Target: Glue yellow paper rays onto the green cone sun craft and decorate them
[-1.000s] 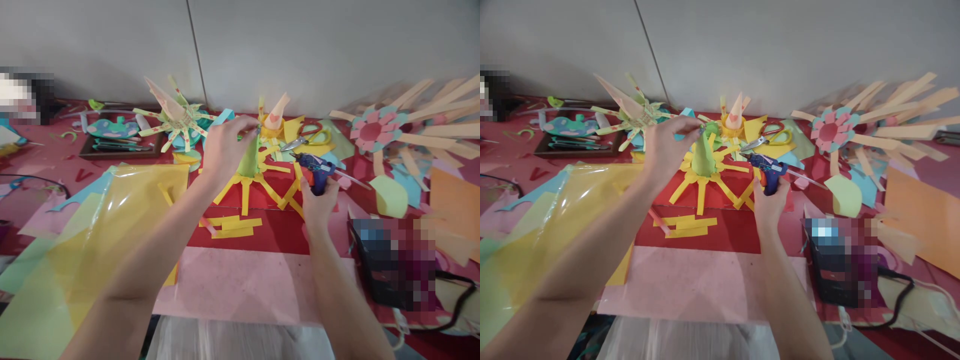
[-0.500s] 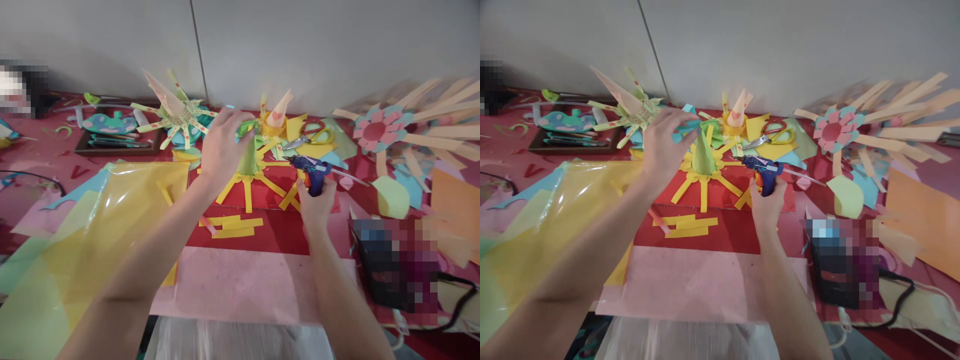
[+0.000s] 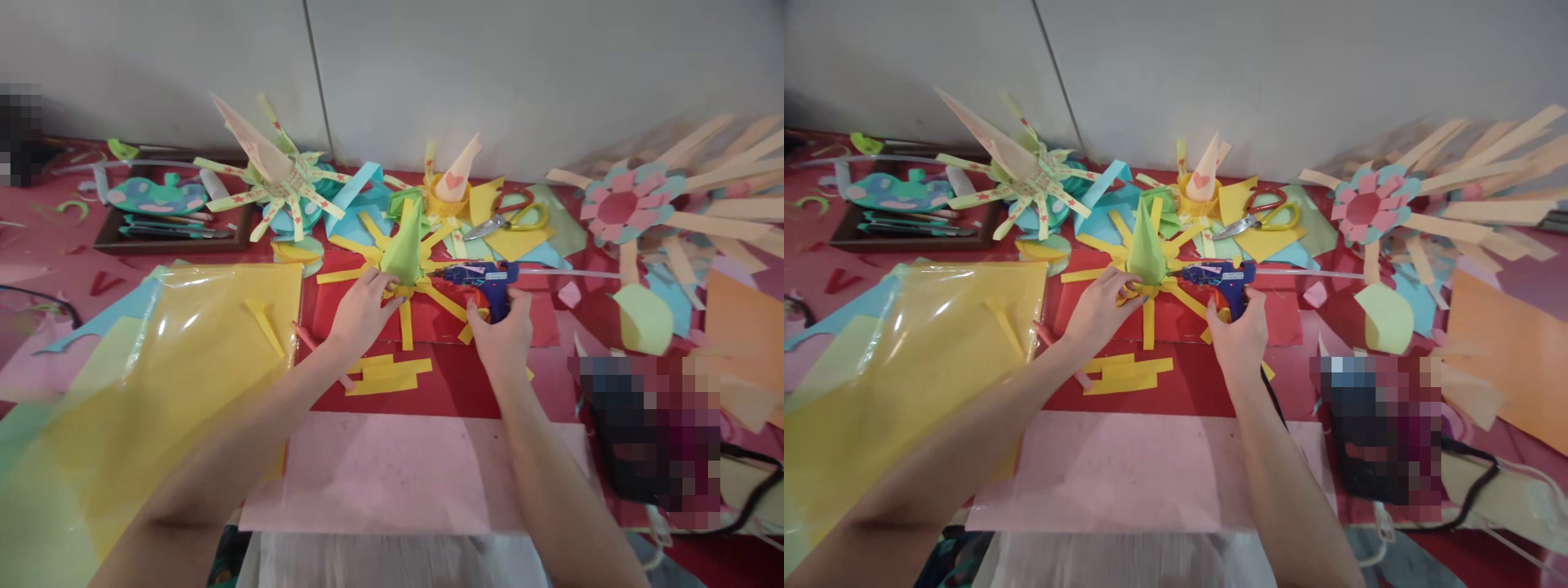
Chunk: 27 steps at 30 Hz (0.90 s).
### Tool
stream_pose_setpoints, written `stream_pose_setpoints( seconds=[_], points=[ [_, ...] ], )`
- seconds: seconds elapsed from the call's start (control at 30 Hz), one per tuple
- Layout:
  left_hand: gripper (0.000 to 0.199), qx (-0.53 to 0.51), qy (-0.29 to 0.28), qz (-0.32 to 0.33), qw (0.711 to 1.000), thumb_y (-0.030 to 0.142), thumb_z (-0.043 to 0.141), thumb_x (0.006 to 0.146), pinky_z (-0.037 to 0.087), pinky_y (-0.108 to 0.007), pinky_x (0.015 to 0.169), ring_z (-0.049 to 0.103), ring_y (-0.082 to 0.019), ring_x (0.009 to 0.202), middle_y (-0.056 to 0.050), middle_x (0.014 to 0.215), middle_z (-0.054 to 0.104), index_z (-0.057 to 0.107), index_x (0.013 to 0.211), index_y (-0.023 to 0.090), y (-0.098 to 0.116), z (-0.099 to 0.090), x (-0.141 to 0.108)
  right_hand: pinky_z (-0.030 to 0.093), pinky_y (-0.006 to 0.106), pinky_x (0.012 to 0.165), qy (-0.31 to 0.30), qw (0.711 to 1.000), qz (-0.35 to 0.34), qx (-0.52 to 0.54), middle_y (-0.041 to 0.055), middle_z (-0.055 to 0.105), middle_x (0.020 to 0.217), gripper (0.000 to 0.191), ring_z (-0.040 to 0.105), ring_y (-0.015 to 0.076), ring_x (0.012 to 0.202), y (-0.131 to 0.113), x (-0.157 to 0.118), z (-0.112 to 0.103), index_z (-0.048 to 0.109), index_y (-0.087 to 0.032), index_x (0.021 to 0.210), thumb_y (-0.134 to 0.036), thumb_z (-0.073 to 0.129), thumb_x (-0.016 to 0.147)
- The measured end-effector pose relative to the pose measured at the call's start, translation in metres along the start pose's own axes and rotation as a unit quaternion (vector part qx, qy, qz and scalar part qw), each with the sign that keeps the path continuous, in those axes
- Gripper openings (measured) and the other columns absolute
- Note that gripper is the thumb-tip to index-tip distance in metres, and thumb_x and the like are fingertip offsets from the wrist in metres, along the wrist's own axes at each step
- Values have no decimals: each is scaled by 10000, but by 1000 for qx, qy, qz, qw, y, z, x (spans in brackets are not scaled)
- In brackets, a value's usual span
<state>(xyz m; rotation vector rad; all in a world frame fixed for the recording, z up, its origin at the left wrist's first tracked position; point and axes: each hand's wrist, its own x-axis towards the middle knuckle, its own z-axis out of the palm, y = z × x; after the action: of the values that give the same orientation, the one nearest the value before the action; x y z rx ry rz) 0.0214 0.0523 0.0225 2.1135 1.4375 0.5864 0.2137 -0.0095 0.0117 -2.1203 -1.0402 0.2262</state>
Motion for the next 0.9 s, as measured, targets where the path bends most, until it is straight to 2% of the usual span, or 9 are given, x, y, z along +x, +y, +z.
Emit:
stream_pose_setpoints(
  seconds=[0.17, 0.3, 0.47, 0.9],
  points=[
    [135, -5, 21, 30, 999, 138, 643, 819, 499, -300, 781, 584, -168, 856, -25, 901, 590, 650, 945, 185, -10, 10, 0, 474, 405, 771, -31, 999, -4, -32, 86, 612, 919, 423, 596, 257, 885, 2, -1, 5, 446, -214, 947, -436, 637, 642],
    [116, -28, 37, 41, 998, 116, 660, 797, 499, -300, 759, 574, -167, 846, -18, 885, 597, 652, 885, 191, -15, 13, -2, 475, 428, 770, -51, 997, -5, -55, 96, 613, 929, 453, 593, 271, 893, 2, -1, 5, 445, -211, 969, -471, 633, 650],
    [130, -82, 44, 44, 995, 57, 668, 769, 493, -279, 733, 570, -149, 803, -7, 839, 600, 647, 799, 182, -17, 11, -4, 486, 418, 754, -64, 994, -48, -73, 98, 616, 935, 436, 597, 260, 877, 3, -6, 7, 456, -203, 983, -444, 633, 665],
    [130, -83, 38, 46, 995, 71, 660, 779, 483, -301, 749, 565, -156, 805, -4, 822, 612, 662, 795, 201, -19, 11, -3, 497, 373, 747, -45, 987, -127, -92, 96, 627, 982, 339, 603, 240, 936, 10, -9, 8, 474, -200, 1008, -355, 600, 734]
  ],
)
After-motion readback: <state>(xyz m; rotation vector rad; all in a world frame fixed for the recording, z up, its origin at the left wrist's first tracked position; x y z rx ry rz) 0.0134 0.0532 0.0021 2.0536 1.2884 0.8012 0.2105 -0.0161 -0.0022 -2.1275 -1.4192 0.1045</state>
